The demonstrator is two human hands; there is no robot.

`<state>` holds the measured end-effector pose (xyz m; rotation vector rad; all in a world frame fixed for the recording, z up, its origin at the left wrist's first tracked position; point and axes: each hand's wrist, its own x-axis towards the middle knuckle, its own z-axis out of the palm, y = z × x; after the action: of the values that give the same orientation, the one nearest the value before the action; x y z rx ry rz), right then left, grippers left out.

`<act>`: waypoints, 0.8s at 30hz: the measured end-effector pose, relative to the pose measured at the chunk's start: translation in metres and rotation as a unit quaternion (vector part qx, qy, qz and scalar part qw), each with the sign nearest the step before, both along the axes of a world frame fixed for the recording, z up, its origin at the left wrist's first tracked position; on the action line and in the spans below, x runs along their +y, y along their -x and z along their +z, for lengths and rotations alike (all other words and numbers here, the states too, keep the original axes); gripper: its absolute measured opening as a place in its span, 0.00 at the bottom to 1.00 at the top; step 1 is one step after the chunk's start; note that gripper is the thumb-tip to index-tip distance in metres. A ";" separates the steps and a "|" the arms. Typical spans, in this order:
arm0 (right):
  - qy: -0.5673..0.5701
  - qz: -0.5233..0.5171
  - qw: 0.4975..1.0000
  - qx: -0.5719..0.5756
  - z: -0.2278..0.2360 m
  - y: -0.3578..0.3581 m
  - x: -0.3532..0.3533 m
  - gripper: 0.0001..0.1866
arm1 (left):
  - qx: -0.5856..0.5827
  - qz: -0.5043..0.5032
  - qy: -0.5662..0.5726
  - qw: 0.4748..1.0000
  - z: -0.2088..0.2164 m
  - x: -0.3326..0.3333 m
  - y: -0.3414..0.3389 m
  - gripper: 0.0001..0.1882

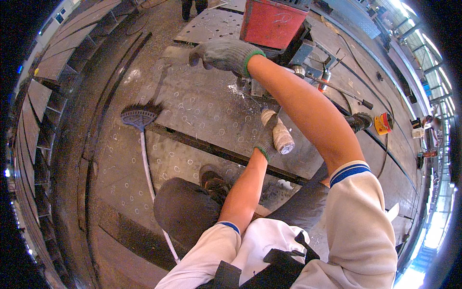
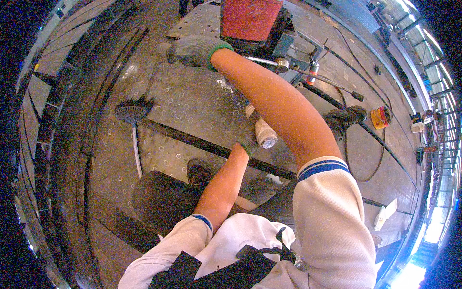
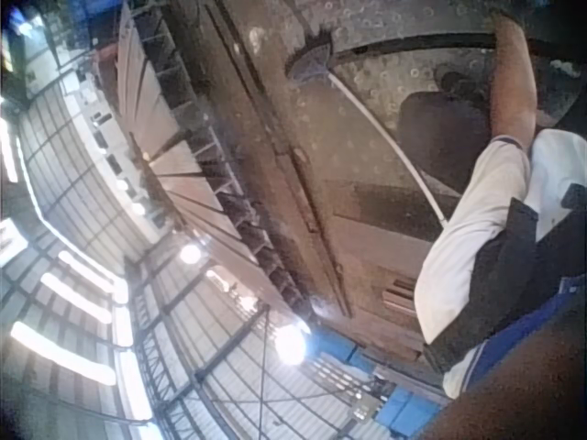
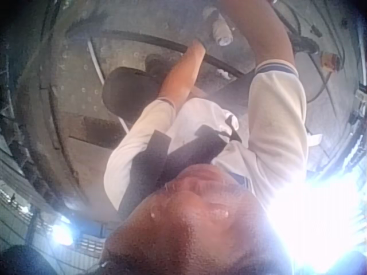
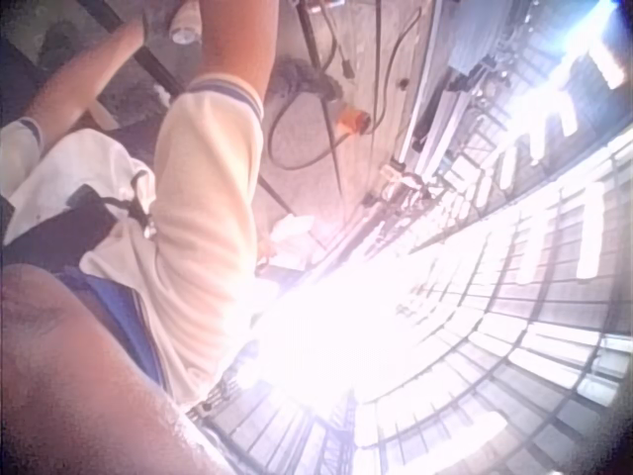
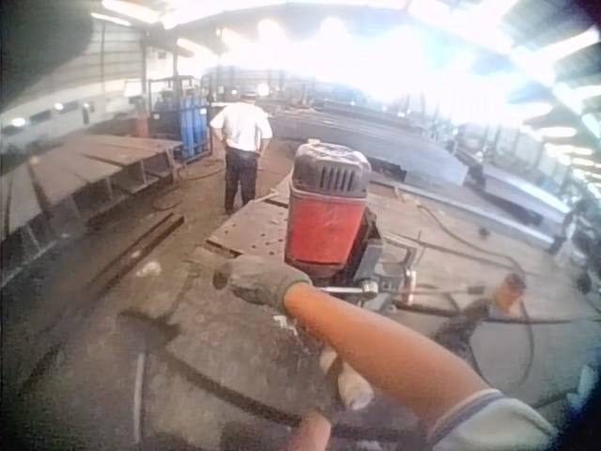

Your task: The person sits on the floor and operates a red drill press to drill holes into a metal sheet. They repeatedly lower the drill, retract it, and adjust the sheet's position while wearing gloves.

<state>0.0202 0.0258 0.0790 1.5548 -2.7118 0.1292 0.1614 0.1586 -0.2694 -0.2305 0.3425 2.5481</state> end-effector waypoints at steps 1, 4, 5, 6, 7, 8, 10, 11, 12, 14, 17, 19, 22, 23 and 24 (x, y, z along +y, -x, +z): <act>0.000 -0.004 1.000 -0.002 -0.001 0.001 0.001 0.22 | 0.006 0.003 0.001 1.000 -0.002 0.002 0.001 0.23; 0.049 0.035 0.998 -0.003 -0.008 0.002 -0.003 0.22 | 0.038 0.044 0.034 0.998 -0.006 0.000 0.002 0.23; 0.065 0.049 0.997 0.013 -0.018 0.012 0.014 0.21 | 0.020 0.021 0.022 0.999 0.006 0.012 -0.001 0.23; 0.079 0.065 0.994 0.028 -0.028 0.021 0.032 0.21 | 0.003 -0.002 0.011 1.000 0.018 0.024 -0.007 0.23; 0.073 0.063 0.995 0.018 -0.025 0.019 0.024 0.21 | -0.015 -0.003 0.011 1.000 0.016 0.018 -0.008 0.23; 0.067 0.061 0.996 0.008 -0.022 0.018 0.016 0.21 | -0.014 0.001 0.008 1.000 0.010 0.014 -0.006 0.23; 0.065 0.066 0.996 -0.002 -0.016 0.013 0.005 0.20 | -0.013 0.009 0.000 1.000 0.005 0.006 -0.001 0.24; 0.071 0.074 0.995 -0.002 -0.014 0.009 0.000 0.20 | -0.012 0.020 0.005 1.000 0.003 0.001 -0.001 0.24; 0.077 0.082 0.994 -0.002 -0.011 0.005 -0.006 0.20 | -0.011 0.031 0.011 0.999 0.000 -0.004 -0.001 0.25; 0.068 0.062 0.996 0.002 -0.014 0.007 0.006 0.20 | -0.021 0.014 0.018 1.000 0.016 0.001 -0.005 0.27; 0.066 0.042 0.997 -0.011 -0.019 0.012 0.014 0.20 | -0.039 -0.015 0.028 0.999 0.031 0.001 -0.012 0.28; 0.073 0.043 0.996 -0.023 -0.019 0.013 0.010 0.20 | -0.032 -0.003 0.024 0.999 0.032 0.000 -0.009 0.28; 0.060 0.055 0.997 0.005 -0.016 0.011 0.003 0.20 | -0.028 -0.009 0.010 1.000 0.024 -0.005 -0.008 0.27; 0.037 0.061 0.996 0.044 -0.015 0.009 0.001 0.19 | -0.025 -0.007 0.011 1.000 0.021 -0.007 -0.008 0.26; 0.015 0.067 0.994 0.084 -0.014 0.007 -0.002 0.19 | -0.022 -0.005 0.012 1.000 0.018 -0.009 -0.008 0.26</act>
<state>0.0128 0.0234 0.0649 1.6566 -2.4694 0.0396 0.1693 0.1497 -0.2512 -0.2913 0.3562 2.5266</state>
